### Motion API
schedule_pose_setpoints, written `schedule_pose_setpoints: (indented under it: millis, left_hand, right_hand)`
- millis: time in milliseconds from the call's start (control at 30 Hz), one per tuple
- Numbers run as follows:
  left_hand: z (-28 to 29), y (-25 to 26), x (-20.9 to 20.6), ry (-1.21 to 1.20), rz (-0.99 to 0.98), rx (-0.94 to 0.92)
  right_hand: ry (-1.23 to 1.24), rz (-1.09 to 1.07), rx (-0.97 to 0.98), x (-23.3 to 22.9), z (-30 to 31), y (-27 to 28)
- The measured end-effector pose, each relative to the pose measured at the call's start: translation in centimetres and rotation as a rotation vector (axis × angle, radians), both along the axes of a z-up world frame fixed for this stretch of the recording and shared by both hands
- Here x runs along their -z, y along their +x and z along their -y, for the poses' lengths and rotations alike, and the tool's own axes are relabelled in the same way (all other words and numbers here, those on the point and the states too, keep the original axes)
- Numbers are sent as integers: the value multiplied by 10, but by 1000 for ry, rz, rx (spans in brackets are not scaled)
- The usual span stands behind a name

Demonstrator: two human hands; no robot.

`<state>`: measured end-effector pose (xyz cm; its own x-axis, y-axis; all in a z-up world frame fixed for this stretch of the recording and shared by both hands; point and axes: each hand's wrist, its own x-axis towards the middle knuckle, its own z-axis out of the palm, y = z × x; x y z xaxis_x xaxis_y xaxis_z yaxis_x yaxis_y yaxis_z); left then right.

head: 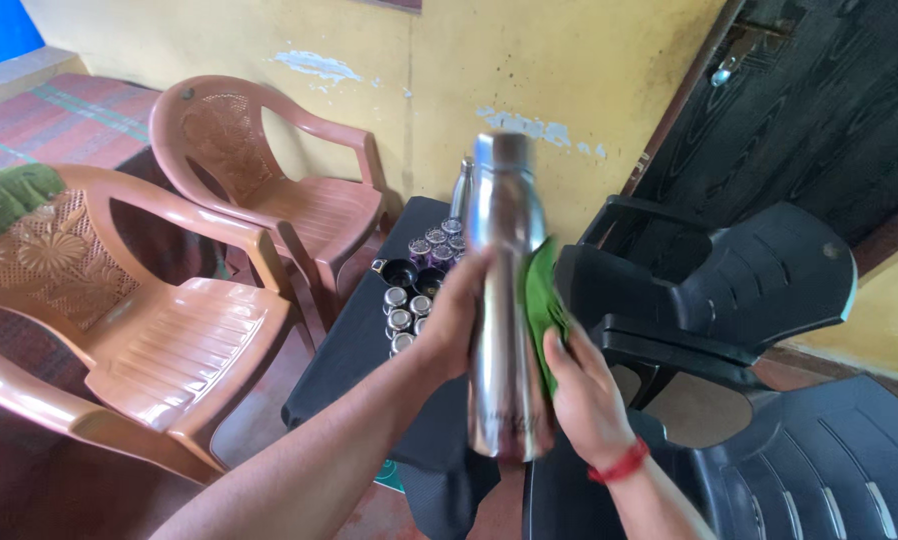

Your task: The person wipes metal cups and thermos flasks with a green cloth, then wipes the surfaces of several plastic chairs. The person handles the items one at a time, wiping each surface thoroughly.

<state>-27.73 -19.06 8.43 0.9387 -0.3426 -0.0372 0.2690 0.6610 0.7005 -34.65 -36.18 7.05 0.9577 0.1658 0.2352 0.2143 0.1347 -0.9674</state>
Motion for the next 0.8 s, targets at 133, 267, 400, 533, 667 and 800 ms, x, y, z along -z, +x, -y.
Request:
schedule_pose_setpoints:
  millis: [133, 267, 400, 533, 667, 800]
  left_hand:
    - [0, -6, 16, 363, 319, -20]
    - [-12, -11, 10, 868, 632, -65]
    - [-19, -23, -8, 1281, 685, -81]
    - [-27, -28, -24, 1342, 742, -162]
    - [-25, -26, -26, 1406, 680, -180]
    - [-18, -24, -11, 1361, 602, -184]
  right_hand:
    - [19, 78, 90, -19, -3, 27]
    - [177, 49, 161, -41, 8, 57]
    - [118, 71, 149, -76, 24, 72]
    - [-656, 307, 317, -97, 21, 66]
    - [-810, 841, 436, -101, 4, 49]
    - [-742, 880, 499, -96, -3, 34]
